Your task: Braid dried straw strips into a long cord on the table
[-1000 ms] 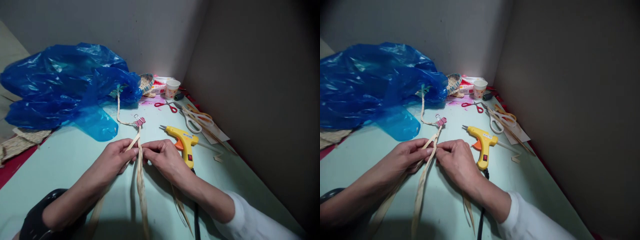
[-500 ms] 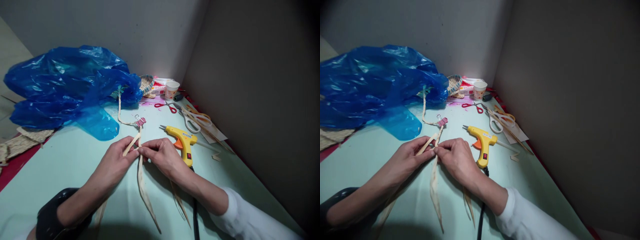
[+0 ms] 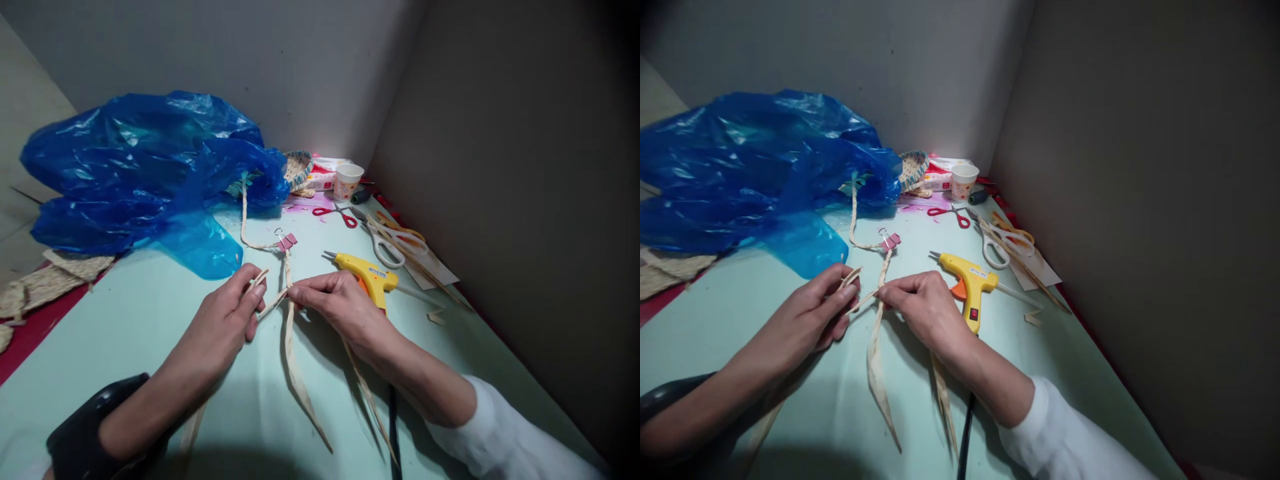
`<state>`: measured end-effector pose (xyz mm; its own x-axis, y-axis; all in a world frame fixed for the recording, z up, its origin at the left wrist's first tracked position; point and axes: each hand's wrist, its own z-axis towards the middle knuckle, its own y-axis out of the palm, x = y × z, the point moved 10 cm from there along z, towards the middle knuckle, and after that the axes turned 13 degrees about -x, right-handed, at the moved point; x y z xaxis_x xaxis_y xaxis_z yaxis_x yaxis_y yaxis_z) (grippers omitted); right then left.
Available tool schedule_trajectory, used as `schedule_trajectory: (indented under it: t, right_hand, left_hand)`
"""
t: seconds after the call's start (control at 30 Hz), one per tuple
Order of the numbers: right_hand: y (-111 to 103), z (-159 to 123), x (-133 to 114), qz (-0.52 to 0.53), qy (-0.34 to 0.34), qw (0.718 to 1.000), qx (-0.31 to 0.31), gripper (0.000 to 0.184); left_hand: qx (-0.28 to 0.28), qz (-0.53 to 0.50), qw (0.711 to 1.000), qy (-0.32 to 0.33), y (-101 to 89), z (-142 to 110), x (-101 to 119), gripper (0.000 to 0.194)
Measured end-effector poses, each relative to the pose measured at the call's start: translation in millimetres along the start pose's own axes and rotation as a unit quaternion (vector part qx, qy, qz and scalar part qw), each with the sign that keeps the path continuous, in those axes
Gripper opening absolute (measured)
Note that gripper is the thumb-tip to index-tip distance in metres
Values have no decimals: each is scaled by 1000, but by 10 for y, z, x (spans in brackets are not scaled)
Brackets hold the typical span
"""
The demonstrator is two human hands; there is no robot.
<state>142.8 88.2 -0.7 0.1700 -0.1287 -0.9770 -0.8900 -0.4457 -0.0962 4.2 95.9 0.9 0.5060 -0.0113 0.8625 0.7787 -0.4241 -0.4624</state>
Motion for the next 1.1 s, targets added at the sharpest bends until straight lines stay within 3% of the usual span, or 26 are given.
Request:
schedule_trajectory:
  t: [0.17, 0.4, 0.6, 0.77, 1.1]
  right_hand:
    - [-19, 1, -57, 7, -12, 1000, 1, 24]
    - [-24, -17, -88, -5, -10, 1000, 5, 24]
    - [5, -8, -93, -30, -8, 1000, -1, 24]
    - [-22, -11, -86, -115, 0, 993, 21, 26]
    - [-19, -21, -133, -184, -18, 982, 40, 29]
  left_hand:
    - [-19, 147, 988, 43, 32, 5, 244, 36]
    - [-11, 187, 982, 29, 16, 15, 224, 34]
    - [-4, 258, 964, 64, 105, -36, 372, 38]
    - [-15, 206, 976, 76, 121, -23, 364, 32]
    - [-5, 80, 995, 61, 47, -15, 255, 24]
